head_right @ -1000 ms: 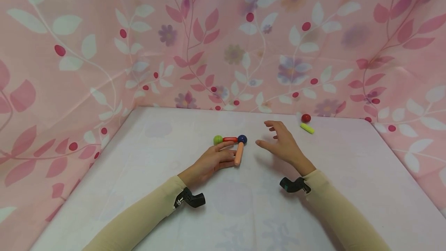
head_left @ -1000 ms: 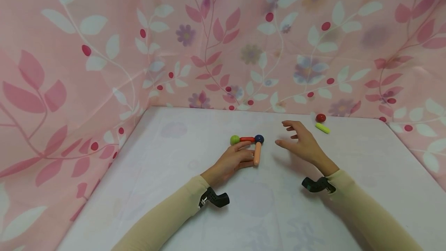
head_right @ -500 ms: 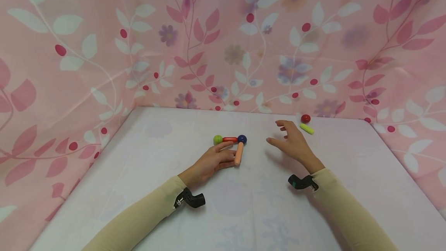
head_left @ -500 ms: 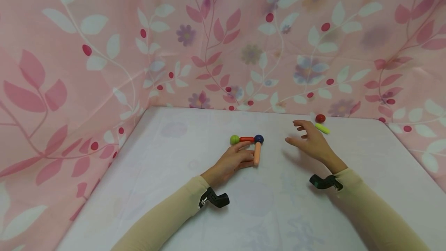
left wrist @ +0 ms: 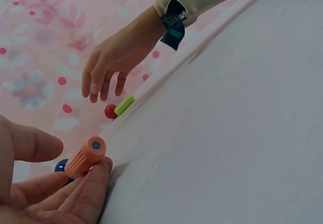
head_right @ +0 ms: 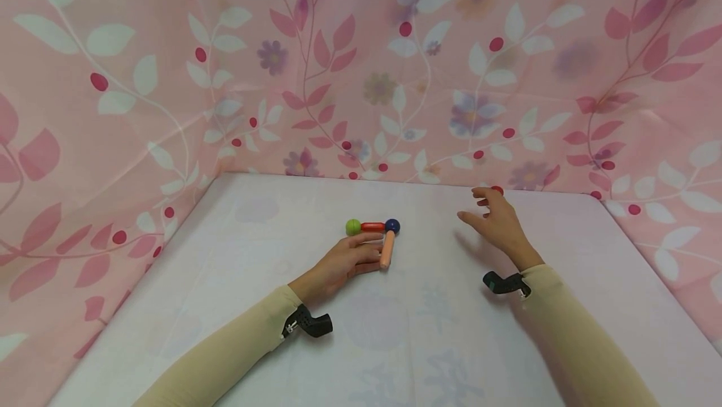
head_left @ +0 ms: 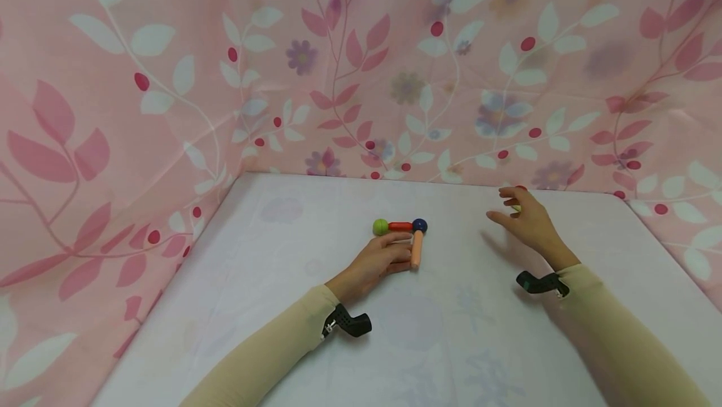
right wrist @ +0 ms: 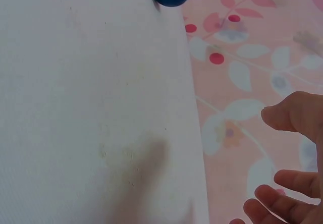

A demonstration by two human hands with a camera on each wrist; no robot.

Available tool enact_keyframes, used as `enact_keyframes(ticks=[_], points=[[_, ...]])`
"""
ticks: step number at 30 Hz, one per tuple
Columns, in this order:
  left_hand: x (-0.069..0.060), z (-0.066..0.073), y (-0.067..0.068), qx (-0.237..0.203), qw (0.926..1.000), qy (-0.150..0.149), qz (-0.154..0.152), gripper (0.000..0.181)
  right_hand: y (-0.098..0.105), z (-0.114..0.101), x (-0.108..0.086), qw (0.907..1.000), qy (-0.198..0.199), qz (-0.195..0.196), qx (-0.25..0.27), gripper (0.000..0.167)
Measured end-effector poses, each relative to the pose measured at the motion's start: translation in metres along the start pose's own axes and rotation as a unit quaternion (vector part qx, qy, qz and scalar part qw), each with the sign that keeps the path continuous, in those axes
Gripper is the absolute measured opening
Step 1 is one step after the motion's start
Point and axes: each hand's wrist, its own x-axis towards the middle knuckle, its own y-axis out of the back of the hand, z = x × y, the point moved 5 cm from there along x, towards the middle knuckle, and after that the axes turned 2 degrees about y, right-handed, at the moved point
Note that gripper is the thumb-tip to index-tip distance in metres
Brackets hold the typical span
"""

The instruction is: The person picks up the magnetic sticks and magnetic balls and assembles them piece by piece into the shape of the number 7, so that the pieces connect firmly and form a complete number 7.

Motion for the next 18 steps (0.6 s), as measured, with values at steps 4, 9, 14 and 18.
enact_keyframes(ticks=[4, 9, 14, 18], points=[[0.000, 0.000, 0.000, -0.001, 1.0000, 0.000, -0.003, 0.049, 0.009, 0.006, 0.002, 0.9999, -0.012, 0.007, -0.010, 0.065], [0.001, 0.000, 0.000, 0.001, 1.0000, -0.004, -0.008, 0.047, 0.017, 0.016, 0.004, 0.9994, -0.011, 0.022, -0.023, 0.058], [0.002, -0.001, 0.000, 0.003, 0.9999, -0.005, -0.009, 0.046, 0.022, 0.024, 0.005, 0.9987, 0.014, 0.039, -0.031, 0.045], [0.002, -0.002, 0.001, 0.002, 1.0000, -0.002, -0.006, 0.045, 0.025, 0.034, 0.005, 0.9981, 0.016, 0.041, -0.042, 0.039]])
